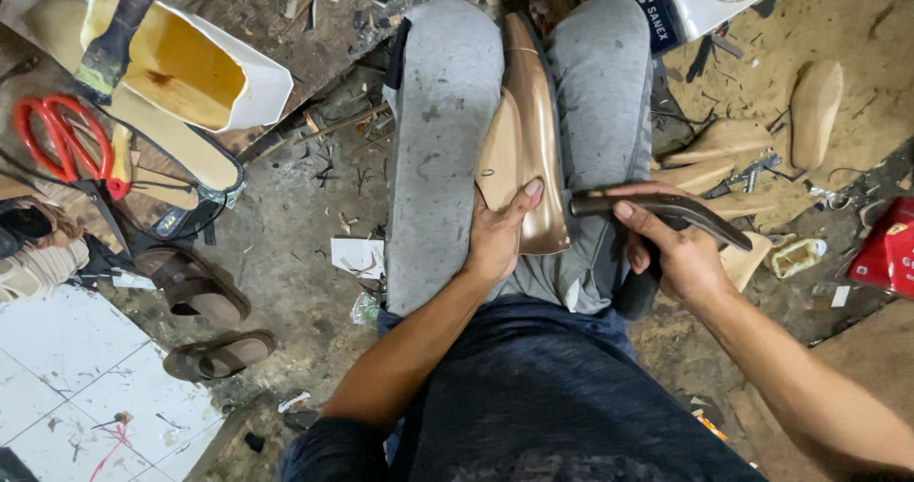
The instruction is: The person sits on the floor and uses a curved metal tool to press and shape the sole of a high-heeled shoe. They repeatedly reposition the shoe, apply pressure along the sole edge, and inspect the fit of the sole to the shoe body.
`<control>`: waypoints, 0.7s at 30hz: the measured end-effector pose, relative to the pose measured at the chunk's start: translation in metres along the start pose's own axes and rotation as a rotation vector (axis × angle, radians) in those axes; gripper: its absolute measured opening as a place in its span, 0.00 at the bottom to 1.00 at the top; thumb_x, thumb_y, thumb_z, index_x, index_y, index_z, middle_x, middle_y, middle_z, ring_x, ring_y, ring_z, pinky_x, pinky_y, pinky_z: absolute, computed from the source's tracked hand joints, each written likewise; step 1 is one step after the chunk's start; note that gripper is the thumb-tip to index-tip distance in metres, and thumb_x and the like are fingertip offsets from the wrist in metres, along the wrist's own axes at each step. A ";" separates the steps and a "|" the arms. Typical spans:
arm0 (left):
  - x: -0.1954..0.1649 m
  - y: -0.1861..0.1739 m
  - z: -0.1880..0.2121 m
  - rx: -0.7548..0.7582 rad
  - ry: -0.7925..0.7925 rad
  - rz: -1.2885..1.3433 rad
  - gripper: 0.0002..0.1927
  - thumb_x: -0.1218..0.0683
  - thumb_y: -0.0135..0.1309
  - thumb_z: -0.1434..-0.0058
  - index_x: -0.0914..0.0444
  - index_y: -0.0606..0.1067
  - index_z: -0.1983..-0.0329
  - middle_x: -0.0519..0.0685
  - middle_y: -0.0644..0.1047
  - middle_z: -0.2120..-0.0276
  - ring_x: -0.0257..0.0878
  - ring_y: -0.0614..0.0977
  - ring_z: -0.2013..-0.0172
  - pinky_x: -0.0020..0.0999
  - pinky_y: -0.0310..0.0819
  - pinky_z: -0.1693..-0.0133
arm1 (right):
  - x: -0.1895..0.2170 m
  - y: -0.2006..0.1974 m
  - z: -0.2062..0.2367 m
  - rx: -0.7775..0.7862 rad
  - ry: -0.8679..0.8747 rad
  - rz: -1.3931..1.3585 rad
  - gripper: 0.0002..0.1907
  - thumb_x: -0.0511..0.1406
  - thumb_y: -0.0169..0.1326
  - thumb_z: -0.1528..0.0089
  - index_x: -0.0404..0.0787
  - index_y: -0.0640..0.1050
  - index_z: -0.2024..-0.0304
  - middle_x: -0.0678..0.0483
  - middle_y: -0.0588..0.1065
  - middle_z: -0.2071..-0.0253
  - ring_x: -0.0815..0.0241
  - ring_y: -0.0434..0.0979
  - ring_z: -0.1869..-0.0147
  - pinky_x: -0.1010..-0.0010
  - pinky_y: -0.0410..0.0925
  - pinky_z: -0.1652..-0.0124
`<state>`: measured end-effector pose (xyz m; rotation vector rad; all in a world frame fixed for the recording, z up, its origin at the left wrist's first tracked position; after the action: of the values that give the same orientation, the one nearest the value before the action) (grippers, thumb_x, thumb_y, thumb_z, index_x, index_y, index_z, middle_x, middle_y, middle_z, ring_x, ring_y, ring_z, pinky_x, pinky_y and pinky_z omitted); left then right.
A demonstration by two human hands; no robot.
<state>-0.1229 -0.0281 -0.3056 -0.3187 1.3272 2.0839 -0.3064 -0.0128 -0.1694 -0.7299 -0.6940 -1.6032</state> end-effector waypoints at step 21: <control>-0.074 0.029 0.044 0.162 0.027 -0.175 0.31 0.69 0.60 0.39 0.68 0.64 0.33 0.57 0.75 0.45 0.45 0.81 0.49 0.40 0.79 0.45 | 0.040 0.042 0.063 0.345 -0.715 0.698 0.23 0.35 0.57 0.41 0.37 0.75 0.43 0.45 0.78 0.46 0.55 0.81 0.56 0.66 0.75 0.57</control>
<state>-0.0788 -0.0268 -0.2259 -0.3795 1.4209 1.8217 -0.2640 0.0055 -0.0967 -1.1372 -1.0432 -0.5451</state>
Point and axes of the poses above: each hand's wrist, its own z-axis away from the middle knuckle, its own y-axis out of the palm, x = y × z, the point moved 9 cm from there along -z, towards the middle knuckle
